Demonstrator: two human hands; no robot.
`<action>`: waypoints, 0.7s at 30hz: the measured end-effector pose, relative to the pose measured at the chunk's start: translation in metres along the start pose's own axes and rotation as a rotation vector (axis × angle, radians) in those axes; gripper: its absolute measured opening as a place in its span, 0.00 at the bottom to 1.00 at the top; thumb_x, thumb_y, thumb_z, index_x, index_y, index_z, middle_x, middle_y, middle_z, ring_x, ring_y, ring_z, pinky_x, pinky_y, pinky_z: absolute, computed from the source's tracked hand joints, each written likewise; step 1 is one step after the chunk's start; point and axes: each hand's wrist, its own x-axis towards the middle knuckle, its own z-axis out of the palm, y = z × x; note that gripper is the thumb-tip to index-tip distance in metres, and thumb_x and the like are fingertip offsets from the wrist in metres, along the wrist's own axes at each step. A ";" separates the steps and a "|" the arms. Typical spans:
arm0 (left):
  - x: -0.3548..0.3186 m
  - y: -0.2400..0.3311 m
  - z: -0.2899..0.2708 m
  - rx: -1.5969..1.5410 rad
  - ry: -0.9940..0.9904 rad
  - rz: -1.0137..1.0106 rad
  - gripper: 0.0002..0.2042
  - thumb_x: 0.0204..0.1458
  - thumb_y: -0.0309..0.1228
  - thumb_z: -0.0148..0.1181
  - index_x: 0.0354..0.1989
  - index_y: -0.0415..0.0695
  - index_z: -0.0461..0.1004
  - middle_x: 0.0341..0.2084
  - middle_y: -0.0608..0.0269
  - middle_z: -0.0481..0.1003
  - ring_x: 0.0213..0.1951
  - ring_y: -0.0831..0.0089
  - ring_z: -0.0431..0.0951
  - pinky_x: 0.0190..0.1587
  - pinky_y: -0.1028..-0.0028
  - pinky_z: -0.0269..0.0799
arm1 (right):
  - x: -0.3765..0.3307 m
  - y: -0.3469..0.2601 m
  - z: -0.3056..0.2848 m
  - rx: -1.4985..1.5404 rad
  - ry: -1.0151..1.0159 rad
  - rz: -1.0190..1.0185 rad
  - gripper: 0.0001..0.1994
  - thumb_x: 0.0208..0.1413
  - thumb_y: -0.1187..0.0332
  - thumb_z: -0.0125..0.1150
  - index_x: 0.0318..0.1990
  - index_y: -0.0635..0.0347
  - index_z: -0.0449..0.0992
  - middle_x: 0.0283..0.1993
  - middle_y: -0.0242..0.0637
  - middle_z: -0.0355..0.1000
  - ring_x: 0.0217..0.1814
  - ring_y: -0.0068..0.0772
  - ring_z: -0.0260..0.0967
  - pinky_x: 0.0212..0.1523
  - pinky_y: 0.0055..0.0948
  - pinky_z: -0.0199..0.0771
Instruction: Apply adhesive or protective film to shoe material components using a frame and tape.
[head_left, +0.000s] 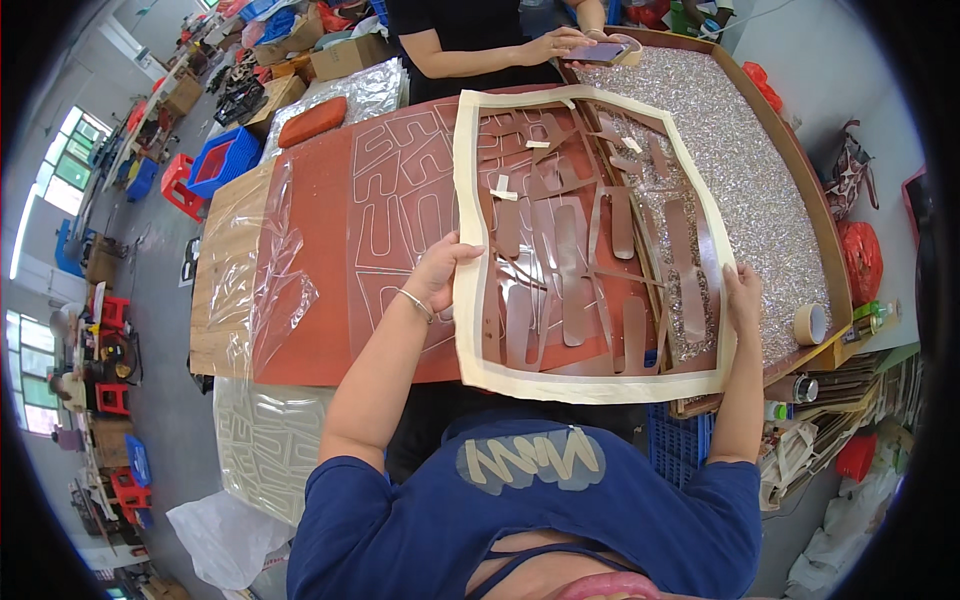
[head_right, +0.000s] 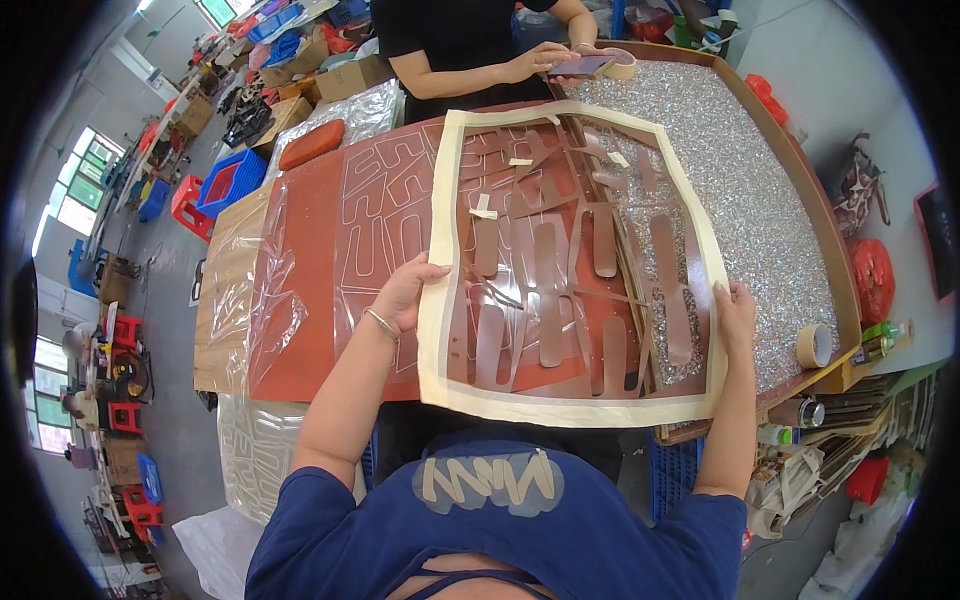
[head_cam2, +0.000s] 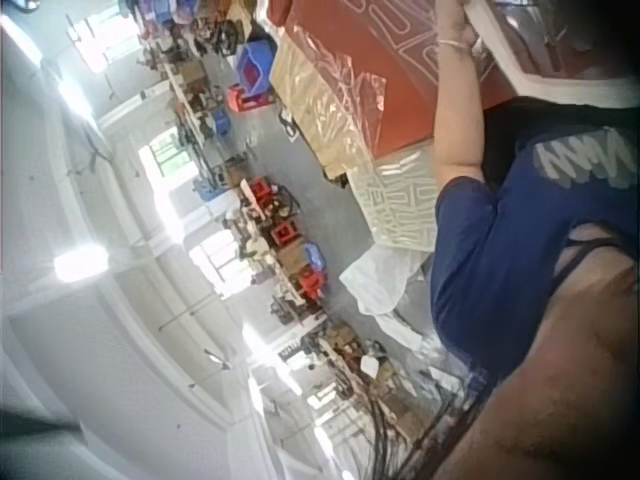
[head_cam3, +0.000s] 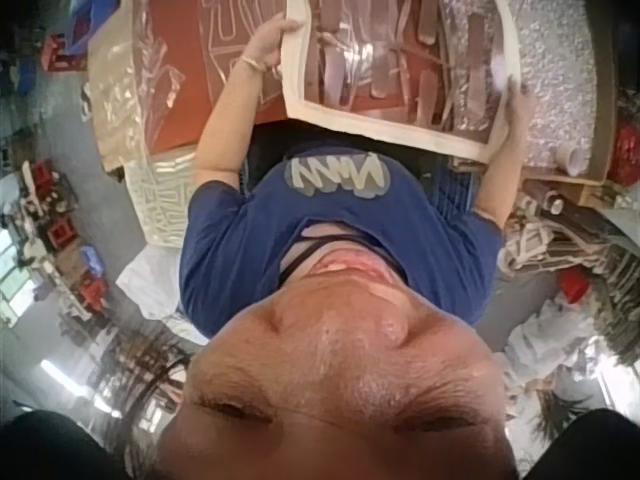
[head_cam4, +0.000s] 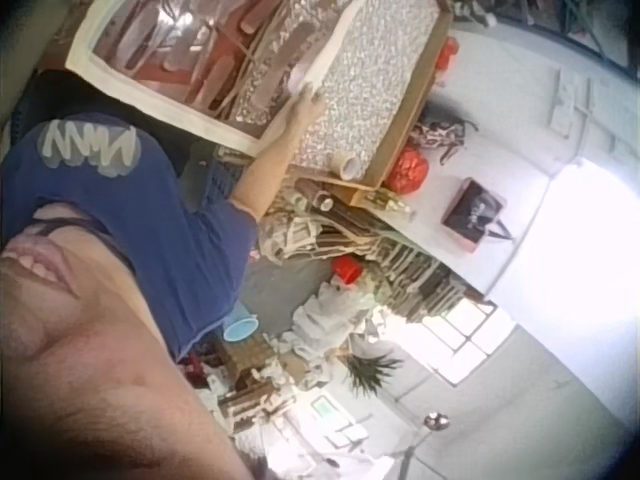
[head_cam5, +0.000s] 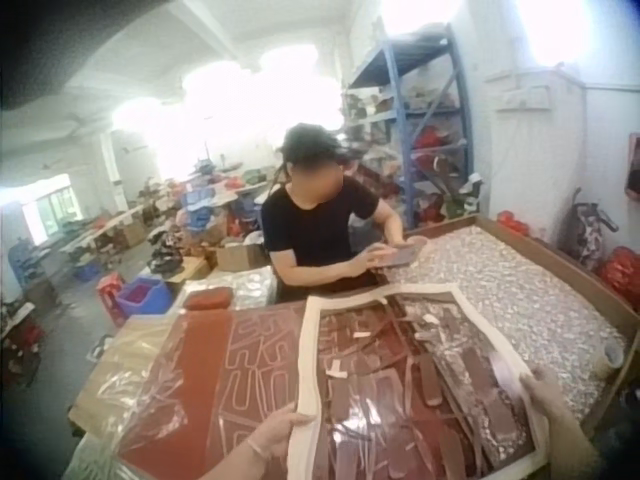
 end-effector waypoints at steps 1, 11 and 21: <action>0.004 -0.002 -0.001 0.002 -0.005 0.002 0.19 0.52 0.21 0.48 0.53 0.36 0.58 0.42 0.47 0.70 0.42 0.56 0.77 0.41 0.58 0.79 | 0.002 0.005 -0.001 0.001 0.006 -0.002 0.14 0.57 0.64 0.57 0.42 0.69 0.72 0.30 0.33 0.72 0.29 0.19 0.65 0.31 0.22 0.65; -0.007 0.006 0.027 0.123 0.047 0.128 0.31 0.50 0.12 0.40 0.65 0.47 0.51 0.50 0.48 0.66 0.36 0.58 0.78 0.35 0.63 0.81 | -0.002 0.003 0.000 -0.357 0.147 -0.263 0.14 0.56 0.72 0.53 0.48 0.70 0.72 0.40 0.40 0.76 0.40 0.25 0.72 0.41 0.26 0.71; -0.050 0.065 -0.014 0.236 0.090 0.364 0.30 0.52 0.14 0.40 0.65 0.46 0.53 0.49 0.44 0.71 0.25 0.68 0.78 0.25 0.72 0.79 | -0.043 -0.071 0.036 0.412 -0.036 -0.042 0.15 0.57 0.75 0.52 0.51 0.71 0.71 0.42 0.36 0.74 0.40 0.19 0.70 0.39 0.19 0.70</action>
